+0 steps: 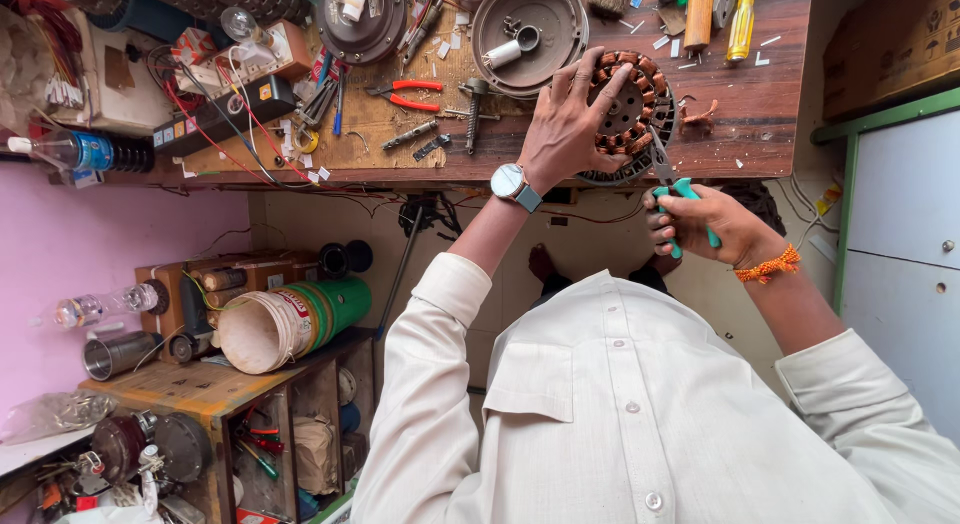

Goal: The person uses pliers to pull and cut copper windings from a motor stator core on a workbench. They rotate the stator to access different sections and continue removing the coils throughout the clip.

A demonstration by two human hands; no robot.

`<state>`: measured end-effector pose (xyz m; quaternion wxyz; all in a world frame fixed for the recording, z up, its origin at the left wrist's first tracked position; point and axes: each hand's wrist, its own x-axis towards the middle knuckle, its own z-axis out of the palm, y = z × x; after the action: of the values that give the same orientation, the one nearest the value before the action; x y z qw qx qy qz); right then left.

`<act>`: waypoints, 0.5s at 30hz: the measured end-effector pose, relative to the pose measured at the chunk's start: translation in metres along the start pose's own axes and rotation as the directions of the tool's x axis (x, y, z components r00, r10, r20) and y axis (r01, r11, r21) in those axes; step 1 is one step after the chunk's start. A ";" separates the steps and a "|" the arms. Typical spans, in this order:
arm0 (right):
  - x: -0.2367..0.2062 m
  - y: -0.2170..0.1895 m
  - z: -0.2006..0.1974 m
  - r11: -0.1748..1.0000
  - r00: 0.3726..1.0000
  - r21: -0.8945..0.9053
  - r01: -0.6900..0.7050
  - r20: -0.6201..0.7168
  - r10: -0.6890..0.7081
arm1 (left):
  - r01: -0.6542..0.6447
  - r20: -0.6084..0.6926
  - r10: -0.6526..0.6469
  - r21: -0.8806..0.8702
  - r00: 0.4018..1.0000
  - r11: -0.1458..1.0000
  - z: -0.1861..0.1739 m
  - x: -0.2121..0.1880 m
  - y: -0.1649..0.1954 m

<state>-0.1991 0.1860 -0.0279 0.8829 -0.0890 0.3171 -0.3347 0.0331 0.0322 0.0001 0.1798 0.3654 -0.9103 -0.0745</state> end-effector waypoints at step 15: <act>0.016 0.042 0.009 0.870 0.884 0.485 0.093 0.362 -0.297 | 0.008 0.046 -0.007 -0.018 0.999 1.000 -0.006 0.005 0.004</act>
<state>-0.1617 0.2071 -0.0442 0.8869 0.0166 0.0191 -0.4613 0.0297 0.0314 0.0076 0.1618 0.3655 -0.9120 -0.0918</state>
